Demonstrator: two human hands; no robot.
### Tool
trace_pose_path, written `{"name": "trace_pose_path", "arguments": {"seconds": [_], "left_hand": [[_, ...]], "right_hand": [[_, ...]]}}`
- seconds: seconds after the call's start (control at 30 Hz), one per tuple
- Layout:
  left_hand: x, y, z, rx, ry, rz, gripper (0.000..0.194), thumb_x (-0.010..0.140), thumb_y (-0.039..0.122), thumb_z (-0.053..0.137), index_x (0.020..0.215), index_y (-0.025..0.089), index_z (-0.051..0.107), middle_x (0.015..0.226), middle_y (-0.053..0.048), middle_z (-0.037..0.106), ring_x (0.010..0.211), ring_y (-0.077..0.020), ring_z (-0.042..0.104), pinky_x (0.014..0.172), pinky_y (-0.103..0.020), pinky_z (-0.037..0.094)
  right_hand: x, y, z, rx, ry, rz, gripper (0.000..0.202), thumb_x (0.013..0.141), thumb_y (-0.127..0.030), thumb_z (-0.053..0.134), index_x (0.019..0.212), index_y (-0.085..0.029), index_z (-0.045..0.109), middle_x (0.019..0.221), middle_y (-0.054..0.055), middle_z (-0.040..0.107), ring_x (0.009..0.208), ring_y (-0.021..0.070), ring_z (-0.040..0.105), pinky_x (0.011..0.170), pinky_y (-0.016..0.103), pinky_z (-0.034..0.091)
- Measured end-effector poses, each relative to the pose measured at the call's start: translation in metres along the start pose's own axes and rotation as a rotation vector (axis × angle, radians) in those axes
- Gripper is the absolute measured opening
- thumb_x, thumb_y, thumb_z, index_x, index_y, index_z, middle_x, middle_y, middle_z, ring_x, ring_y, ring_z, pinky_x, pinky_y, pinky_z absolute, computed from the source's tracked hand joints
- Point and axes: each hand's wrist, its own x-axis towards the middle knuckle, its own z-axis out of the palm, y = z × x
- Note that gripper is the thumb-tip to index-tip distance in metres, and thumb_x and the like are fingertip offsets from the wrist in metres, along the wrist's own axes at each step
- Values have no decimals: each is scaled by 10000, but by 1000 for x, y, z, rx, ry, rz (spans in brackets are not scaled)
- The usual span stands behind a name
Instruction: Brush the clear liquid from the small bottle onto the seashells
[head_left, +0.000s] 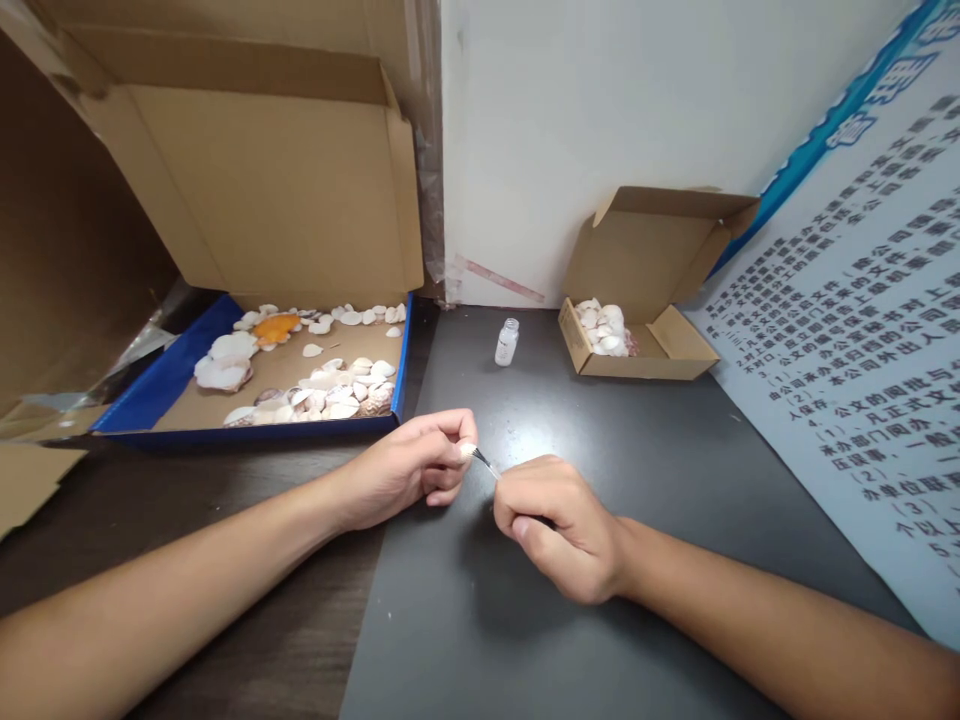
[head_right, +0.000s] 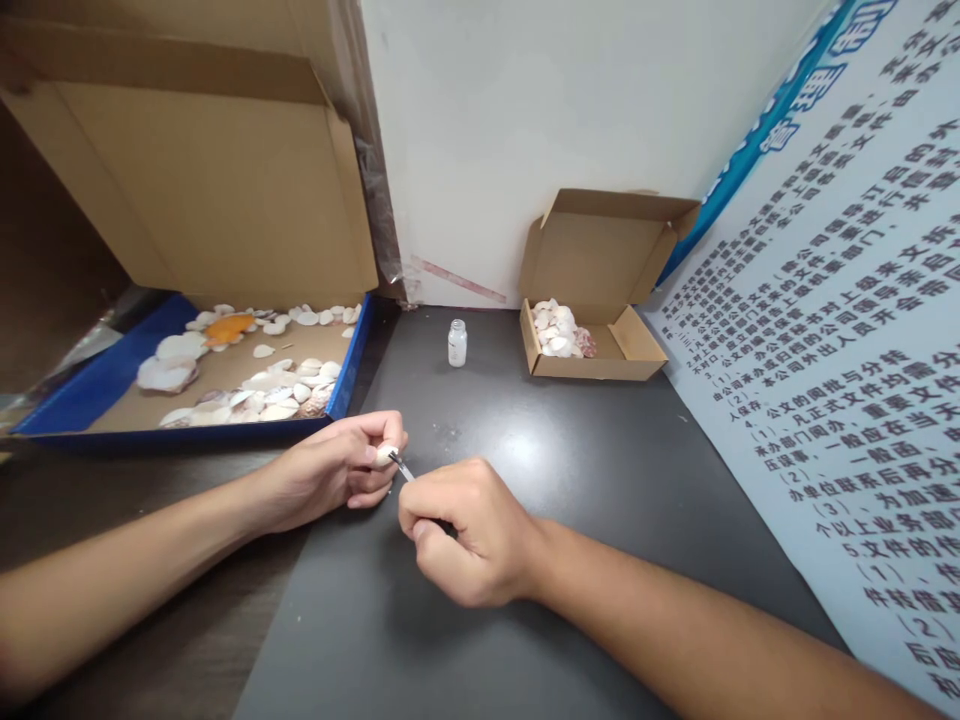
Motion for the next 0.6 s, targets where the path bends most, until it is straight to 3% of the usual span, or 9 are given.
{"name": "trace_pose_path", "arguments": {"seconds": [0.2, 0.37, 0.53, 0.6], "left_hand": [[1, -2, 2, 49, 34, 52, 176, 787, 226, 614, 737, 191, 449, 619, 69, 334, 510, -70, 247, 476, -203, 281], [0, -3, 2, 115, 23, 89, 211, 829, 260, 618, 757, 198, 430, 606, 77, 342, 497, -65, 287, 476, -199, 280], [0, -3, 1, 180, 44, 84, 219, 834, 254, 626, 774, 196, 424, 631, 73, 377, 485, -54, 368, 472, -197, 253], [0, -3, 1, 195, 42, 90, 214, 834, 248, 625, 776, 196, 426, 628, 73, 380, 487, -55, 378, 471, -194, 253]], "right_hand": [[1, 0, 1, -18, -44, 2, 116, 746, -148, 383, 664, -221, 345, 560, -45, 363, 500, 103, 327, 514, 246, 280], [1, -1, 0, -85, 28, 98, 151, 751, -136, 372, 648, -223, 304, 538, -54, 317, 465, 95, 278, 478, 248, 244], [1, -1, 2, -93, -22, -12, 127, 728, -146, 377, 652, -227, 316, 535, -51, 339, 472, 104, 290, 487, 254, 260], [2, -1, 2, -119, -18, 14, 123, 727, -145, 380, 653, -225, 324, 539, -50, 351, 473, 102, 300, 489, 251, 264]]}}
